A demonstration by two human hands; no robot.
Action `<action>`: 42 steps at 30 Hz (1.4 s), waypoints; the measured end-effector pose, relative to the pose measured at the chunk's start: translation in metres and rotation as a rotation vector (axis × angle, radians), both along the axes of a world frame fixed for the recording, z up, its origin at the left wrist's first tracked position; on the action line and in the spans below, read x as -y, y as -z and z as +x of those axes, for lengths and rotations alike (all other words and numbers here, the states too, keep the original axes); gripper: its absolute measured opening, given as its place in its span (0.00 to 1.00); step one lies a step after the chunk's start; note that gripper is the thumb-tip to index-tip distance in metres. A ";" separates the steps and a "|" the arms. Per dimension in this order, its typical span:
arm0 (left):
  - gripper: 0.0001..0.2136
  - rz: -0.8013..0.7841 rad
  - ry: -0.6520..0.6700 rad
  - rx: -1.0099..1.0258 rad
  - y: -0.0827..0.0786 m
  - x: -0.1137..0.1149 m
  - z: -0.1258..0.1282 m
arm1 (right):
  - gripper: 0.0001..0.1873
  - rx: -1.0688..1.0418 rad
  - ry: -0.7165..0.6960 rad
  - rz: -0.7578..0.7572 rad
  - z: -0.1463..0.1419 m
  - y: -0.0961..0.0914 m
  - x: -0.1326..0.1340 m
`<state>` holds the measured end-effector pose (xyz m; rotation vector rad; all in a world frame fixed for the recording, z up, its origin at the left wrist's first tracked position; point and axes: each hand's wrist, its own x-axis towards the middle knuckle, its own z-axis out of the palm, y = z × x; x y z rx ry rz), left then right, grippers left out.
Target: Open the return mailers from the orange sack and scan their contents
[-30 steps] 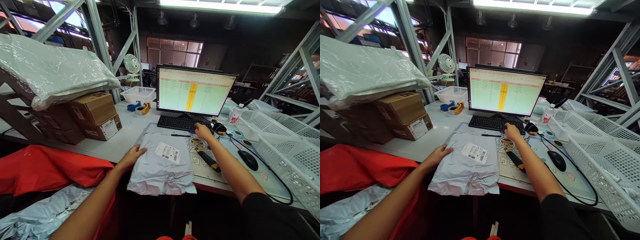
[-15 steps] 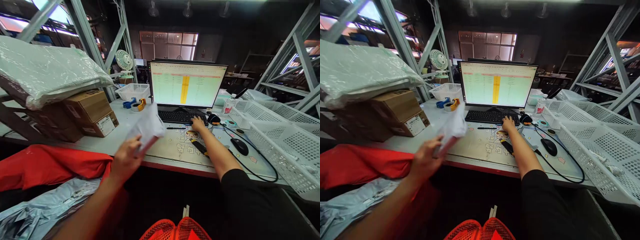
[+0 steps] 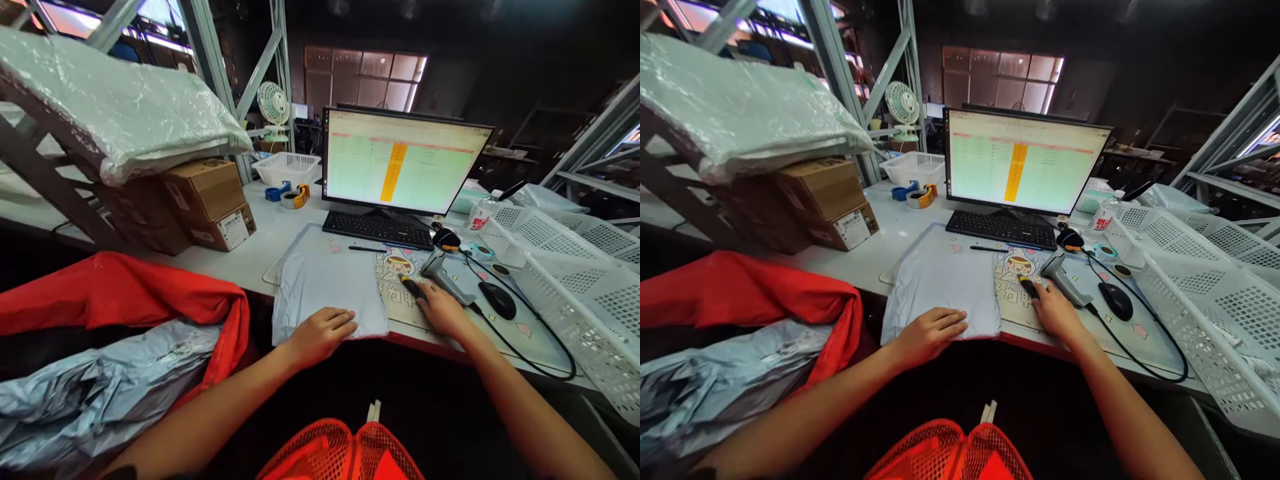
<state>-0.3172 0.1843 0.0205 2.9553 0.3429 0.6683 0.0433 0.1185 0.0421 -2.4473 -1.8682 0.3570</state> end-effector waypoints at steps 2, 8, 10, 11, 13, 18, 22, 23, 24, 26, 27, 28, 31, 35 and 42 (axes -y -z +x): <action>0.15 -0.024 0.027 0.006 0.006 0.000 0.009 | 0.28 -0.144 -0.080 0.089 -0.012 -0.017 -0.013; 0.16 -0.125 0.046 -0.059 0.002 0.004 0.035 | 0.25 -0.299 -0.457 0.143 -0.121 -0.068 -0.119; 0.14 -0.148 0.018 -0.073 -0.003 0.005 0.037 | 0.24 -0.243 -0.459 0.058 -0.148 -0.073 -0.141; 0.14 -0.157 0.006 -0.078 -0.005 0.005 0.038 | 0.24 -0.225 -0.454 0.028 -0.154 -0.073 -0.144; 0.13 -0.177 -0.014 -0.087 -0.007 0.007 0.037 | 0.23 -0.218 -0.455 -0.001 -0.148 -0.072 -0.135; 0.15 -0.235 -0.045 -0.119 -0.012 0.011 0.037 | 0.24 -0.237 -0.399 -0.079 -0.056 -0.078 -0.041; 0.13 -0.414 0.019 -0.108 -0.033 -0.007 0.041 | 0.24 -0.216 -0.130 -0.160 0.016 -0.073 0.035; 0.14 -0.460 0.019 -0.088 -0.038 -0.017 0.042 | 0.25 -0.198 -0.077 -0.123 0.025 -0.066 0.046; 0.15 -0.484 -0.008 -0.068 -0.042 -0.029 0.044 | 0.26 -0.171 -0.034 -0.066 0.030 -0.057 0.052; 0.14 -0.459 -0.126 -0.069 -0.043 -0.054 0.047 | 0.29 -0.090 0.032 0.040 0.031 -0.033 0.056; 0.14 -0.428 -0.189 -0.100 -0.042 -0.066 0.049 | 0.29 -0.040 0.051 0.061 0.028 -0.020 0.054; 0.14 -0.398 -0.237 -0.141 -0.038 -0.075 0.050 | 0.30 0.009 0.059 0.068 0.024 -0.008 0.052; 0.16 -0.349 -0.294 -0.213 -0.026 -0.090 0.051 | 0.28 0.093 0.013 0.134 0.012 0.017 0.040; 0.15 -0.277 -0.300 -0.241 -0.019 -0.088 0.055 | 0.25 0.025 -0.090 0.442 -0.001 0.018 0.007; 0.11 -0.235 -0.281 -0.231 -0.015 -0.094 0.068 | 0.22 -0.406 -0.368 0.484 -0.062 0.012 -0.094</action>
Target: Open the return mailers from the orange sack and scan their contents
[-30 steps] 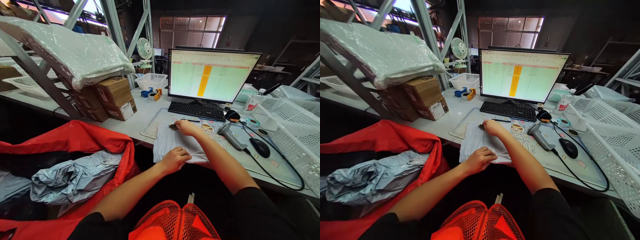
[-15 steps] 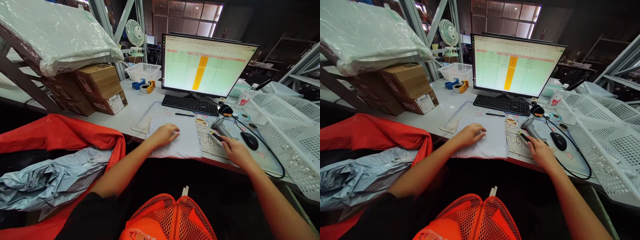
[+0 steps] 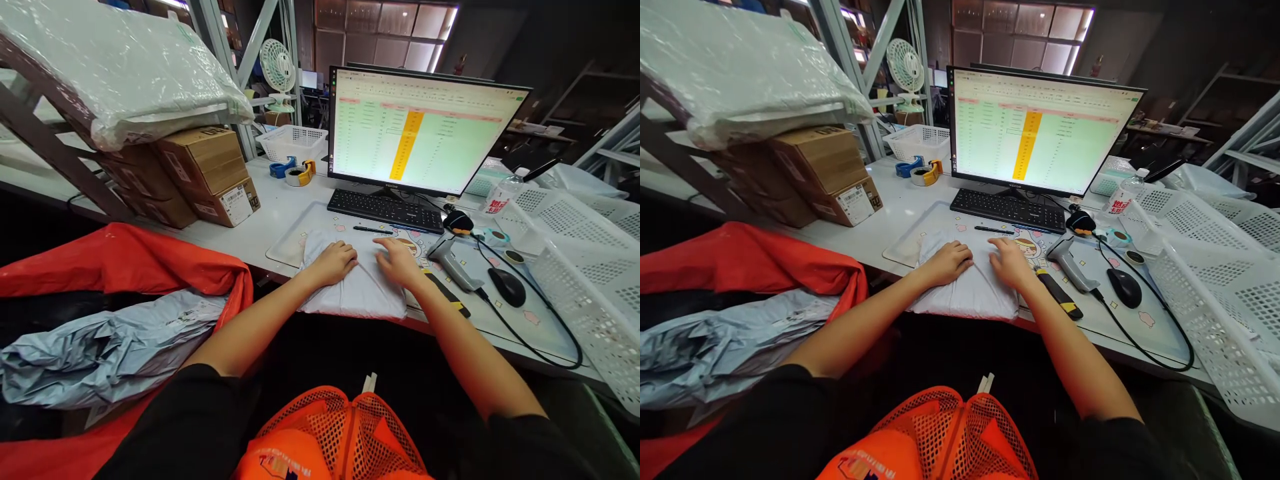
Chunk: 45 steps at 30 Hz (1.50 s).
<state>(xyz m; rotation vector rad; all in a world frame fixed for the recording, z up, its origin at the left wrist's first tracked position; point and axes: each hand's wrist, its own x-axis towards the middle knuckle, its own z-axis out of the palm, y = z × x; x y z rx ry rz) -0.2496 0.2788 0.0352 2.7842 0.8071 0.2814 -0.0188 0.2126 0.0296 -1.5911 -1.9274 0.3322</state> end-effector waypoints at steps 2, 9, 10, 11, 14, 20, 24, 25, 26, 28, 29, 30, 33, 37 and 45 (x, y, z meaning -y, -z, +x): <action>0.12 -0.003 0.007 0.010 0.003 -0.001 -0.003 | 0.24 -0.067 -0.071 -0.070 -0.013 0.008 -0.021; 0.15 -0.084 0.057 -0.006 -0.002 0.005 -0.012 | 0.24 -0.133 -0.111 -0.140 -0.010 0.036 -0.039; 0.15 -0.089 0.045 -0.031 -0.004 0.006 -0.009 | 0.23 -0.137 -0.107 -0.144 -0.009 0.038 -0.039; 0.15 -0.088 0.032 -0.056 -0.006 0.005 -0.005 | 0.23 -0.141 -0.103 -0.148 -0.008 0.039 -0.038; 0.13 -0.063 0.003 -0.096 -0.010 0.004 0.008 | 0.24 -0.146 -0.095 -0.157 -0.008 0.041 -0.037; 0.14 0.016 0.045 -0.012 -0.003 0.010 0.002 | 0.24 -0.163 -0.080 -0.169 -0.011 0.041 -0.036; 0.11 0.006 0.159 0.088 -0.003 0.014 -0.014 | 0.24 -0.198 -0.086 -0.183 -0.008 0.039 -0.035; 0.10 -0.012 0.177 0.093 -0.005 0.013 -0.015 | 0.24 -0.207 -0.087 -0.187 -0.007 0.039 -0.035; 0.09 -0.033 0.186 0.081 -0.008 0.013 -0.015 | 0.24 -0.215 -0.086 -0.190 -0.007 0.039 -0.035; 0.11 -0.072 0.188 0.007 -0.015 0.010 -0.011 | 0.24 -0.227 -0.081 -0.194 -0.006 0.039 -0.035; 0.14 -0.084 0.186 -0.045 -0.018 0.009 -0.007 | 0.24 -0.230 -0.077 -0.196 -0.006 0.040 -0.035; 0.15 -0.088 0.183 -0.094 -0.021 0.008 -0.002 | 0.24 -0.232 -0.073 -0.197 -0.006 0.040 -0.035; 0.15 -0.062 0.158 -0.166 -0.026 0.009 0.012 | 0.25 -0.232 -0.065 -0.196 -0.007 0.041 -0.036; 0.11 0.013 0.105 -0.126 -0.017 0.016 0.021 | 0.24 -0.228 -0.065 -0.189 -0.008 0.042 -0.037; 0.09 0.097 0.099 -0.014 0.005 0.017 0.018 | 0.24 -0.222 -0.072 -0.183 -0.007 0.045 -0.038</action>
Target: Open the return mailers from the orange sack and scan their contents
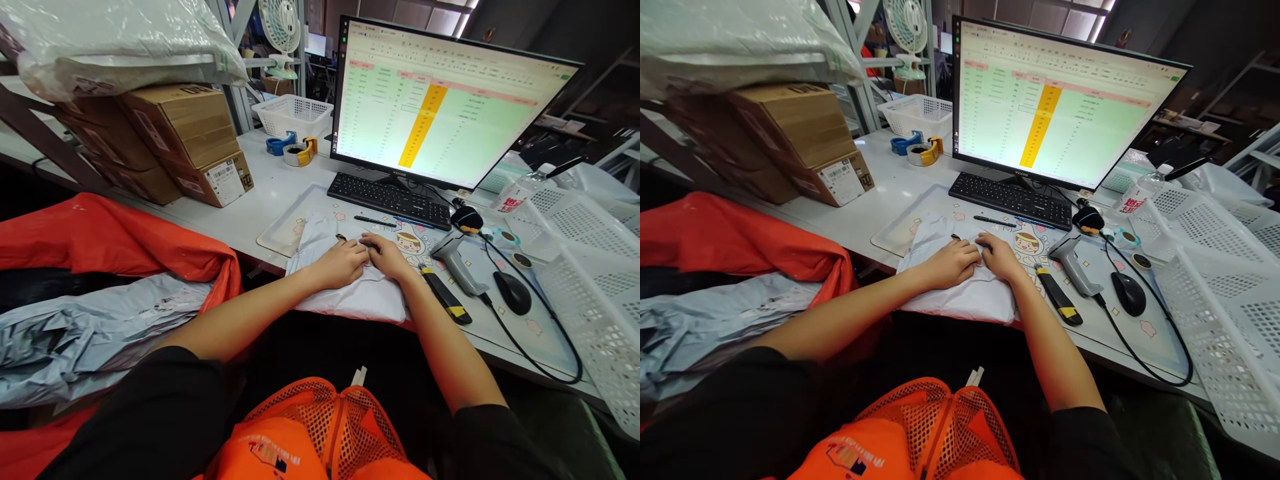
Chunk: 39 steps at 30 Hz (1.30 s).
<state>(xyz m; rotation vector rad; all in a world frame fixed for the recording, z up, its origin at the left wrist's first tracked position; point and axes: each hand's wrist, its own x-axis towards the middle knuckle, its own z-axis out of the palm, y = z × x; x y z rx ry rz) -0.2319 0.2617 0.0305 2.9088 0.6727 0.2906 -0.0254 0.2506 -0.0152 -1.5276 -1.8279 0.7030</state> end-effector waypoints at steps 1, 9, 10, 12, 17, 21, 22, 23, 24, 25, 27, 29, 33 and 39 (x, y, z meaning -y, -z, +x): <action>0.09 -0.001 0.000 0.007 0.000 0.000 0.000 | 0.24 0.001 0.000 0.000 0.000 0.000 0.000; 0.11 -0.012 -0.001 0.016 -0.002 0.006 -0.010 | 0.25 -0.017 -0.011 0.005 -0.001 -0.007 0.004; 0.12 -0.015 -0.003 0.006 -0.002 0.007 -0.011 | 0.25 -0.021 -0.012 0.006 -0.002 -0.007 0.004; 0.12 -0.018 -0.009 -0.017 -0.003 0.007 -0.010 | 0.26 -0.028 -0.006 0.004 -0.002 -0.008 0.005; 0.11 0.000 -0.031 -0.061 -0.004 0.008 -0.001 | 0.25 -0.029 0.006 -0.017 -0.003 -0.008 0.005; 0.11 -0.006 -0.045 -0.081 -0.007 0.011 0.003 | 0.24 -0.015 -0.002 -0.002 -0.003 -0.007 0.004; 0.11 -0.012 -0.045 -0.084 -0.008 0.012 0.003 | 0.24 -0.016 -0.003 0.001 -0.002 -0.006 0.004; 0.11 -0.015 -0.046 -0.085 -0.009 0.012 0.004 | 0.23 -0.019 -0.005 0.003 -0.002 -0.006 0.004; 0.11 -0.016 -0.046 -0.085 -0.009 0.012 0.004 | 0.23 -0.022 -0.008 0.004 -0.001 -0.005 0.004; 0.11 -0.014 -0.045 -0.086 -0.010 0.012 0.005 | 0.23 -0.025 -0.009 0.002 -0.001 -0.005 0.003; 0.11 -0.012 -0.042 -0.086 -0.009 0.010 0.007 | 0.23 -0.025 -0.010 -0.003 0.000 -0.004 0.003; 0.12 -0.014 -0.036 -0.079 -0.007 0.007 0.009 | 0.24 -0.016 -0.012 -0.008 0.000 -0.004 0.002; 0.09 -0.038 0.003 -0.021 -0.003 0.001 0.010 | 0.24 -0.004 -0.016 0.001 -0.001 -0.005 0.004; 0.10 -0.086 0.094 0.129 -0.004 0.004 0.003 | 0.28 0.014 -0.108 -0.034 0.009 -0.007 0.010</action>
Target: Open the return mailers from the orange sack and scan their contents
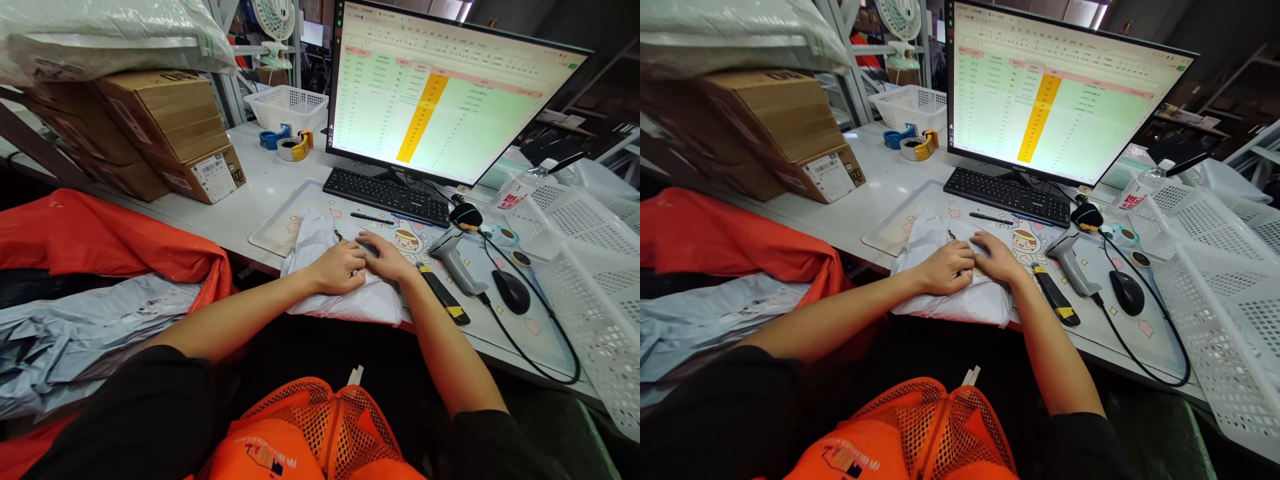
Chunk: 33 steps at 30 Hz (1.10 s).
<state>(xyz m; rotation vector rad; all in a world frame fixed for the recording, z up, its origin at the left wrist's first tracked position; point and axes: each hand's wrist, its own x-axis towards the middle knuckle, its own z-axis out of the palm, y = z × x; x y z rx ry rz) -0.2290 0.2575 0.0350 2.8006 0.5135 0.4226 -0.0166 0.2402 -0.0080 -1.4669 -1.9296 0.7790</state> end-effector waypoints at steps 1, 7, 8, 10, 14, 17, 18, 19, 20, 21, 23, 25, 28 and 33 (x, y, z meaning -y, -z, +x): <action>0.12 0.005 -0.002 0.018 0.001 0.001 -0.001 | 0.32 0.013 -0.035 -0.015 0.002 -0.001 0.001; 0.19 -0.022 -0.083 0.024 0.004 0.003 0.003 | 0.40 0.134 -0.064 -0.002 -0.002 0.000 0.003; 0.18 -0.038 -0.093 0.015 0.000 0.004 0.003 | 0.38 0.149 -0.056 0.025 -0.004 -0.001 0.005; 0.15 -0.082 -0.110 -0.001 -0.011 0.007 0.004 | 0.33 0.163 -0.059 0.087 -0.007 -0.004 0.011; 0.14 -0.168 -0.087 -0.078 -0.045 0.023 0.004 | 0.29 0.263 -0.120 0.100 -0.012 -0.023 0.026; 0.20 -0.192 -0.061 -0.199 -0.065 0.043 0.010 | 0.27 0.467 -0.147 0.071 -0.021 -0.042 0.030; 0.23 -0.185 -0.084 -0.239 -0.070 0.051 0.013 | 0.25 0.537 -0.128 0.059 -0.024 -0.048 0.029; 0.26 -0.173 -0.122 -0.277 -0.073 0.059 0.017 | 0.23 0.598 -0.091 0.041 -0.027 -0.053 0.027; 0.28 -0.161 -0.162 -0.313 -0.075 0.067 0.021 | 0.22 0.647 -0.039 0.020 -0.030 -0.056 0.024; 0.28 -0.152 -0.192 -0.345 -0.076 0.076 0.024 | 0.22 0.682 0.022 0.000 -0.032 -0.059 0.021; 0.26 -0.155 -0.215 -0.390 -0.075 0.092 0.027 | 0.24 0.714 0.142 -0.020 -0.033 -0.062 0.015; 0.24 -0.156 -0.204 -0.384 -0.074 0.105 0.023 | 0.26 0.719 0.214 -0.014 -0.033 -0.064 0.008; 0.24 -0.096 -0.269 -0.337 -0.076 0.118 0.010 | 0.25 0.710 0.269 0.002 -0.032 -0.066 -0.003; 0.19 0.041 -0.296 -0.370 -0.089 0.128 -0.023 | 0.23 0.665 0.343 -0.012 -0.030 -0.075 -0.030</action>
